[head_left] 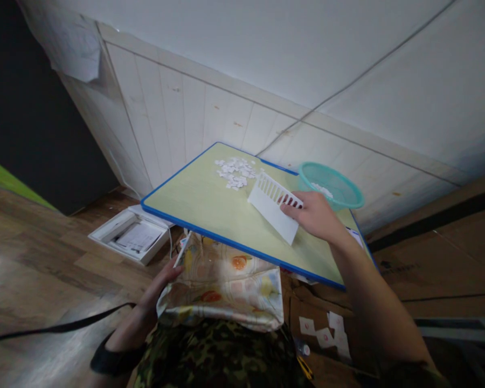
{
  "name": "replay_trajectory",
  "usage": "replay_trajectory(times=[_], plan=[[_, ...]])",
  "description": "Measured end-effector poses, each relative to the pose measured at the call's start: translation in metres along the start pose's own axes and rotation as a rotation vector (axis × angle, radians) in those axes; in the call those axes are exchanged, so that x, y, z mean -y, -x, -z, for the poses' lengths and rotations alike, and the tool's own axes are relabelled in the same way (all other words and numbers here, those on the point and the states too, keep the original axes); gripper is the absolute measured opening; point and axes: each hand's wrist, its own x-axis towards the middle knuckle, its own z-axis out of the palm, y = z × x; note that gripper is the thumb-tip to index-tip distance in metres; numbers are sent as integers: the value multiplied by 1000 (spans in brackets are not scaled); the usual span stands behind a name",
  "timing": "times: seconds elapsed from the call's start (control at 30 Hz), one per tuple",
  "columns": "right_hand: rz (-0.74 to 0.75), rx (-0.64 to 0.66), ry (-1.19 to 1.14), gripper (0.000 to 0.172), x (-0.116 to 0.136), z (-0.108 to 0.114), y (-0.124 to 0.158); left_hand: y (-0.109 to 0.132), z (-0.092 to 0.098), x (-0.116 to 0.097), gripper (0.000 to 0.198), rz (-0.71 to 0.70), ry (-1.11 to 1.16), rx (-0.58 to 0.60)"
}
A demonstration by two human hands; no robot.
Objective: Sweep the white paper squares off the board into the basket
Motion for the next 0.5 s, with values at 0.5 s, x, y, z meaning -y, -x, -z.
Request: replay_trajectory(times=[0.5], plan=[[4, -104, -109, 26, 0, -10, -18, -1, 6, 4, 45, -47, -108, -66]])
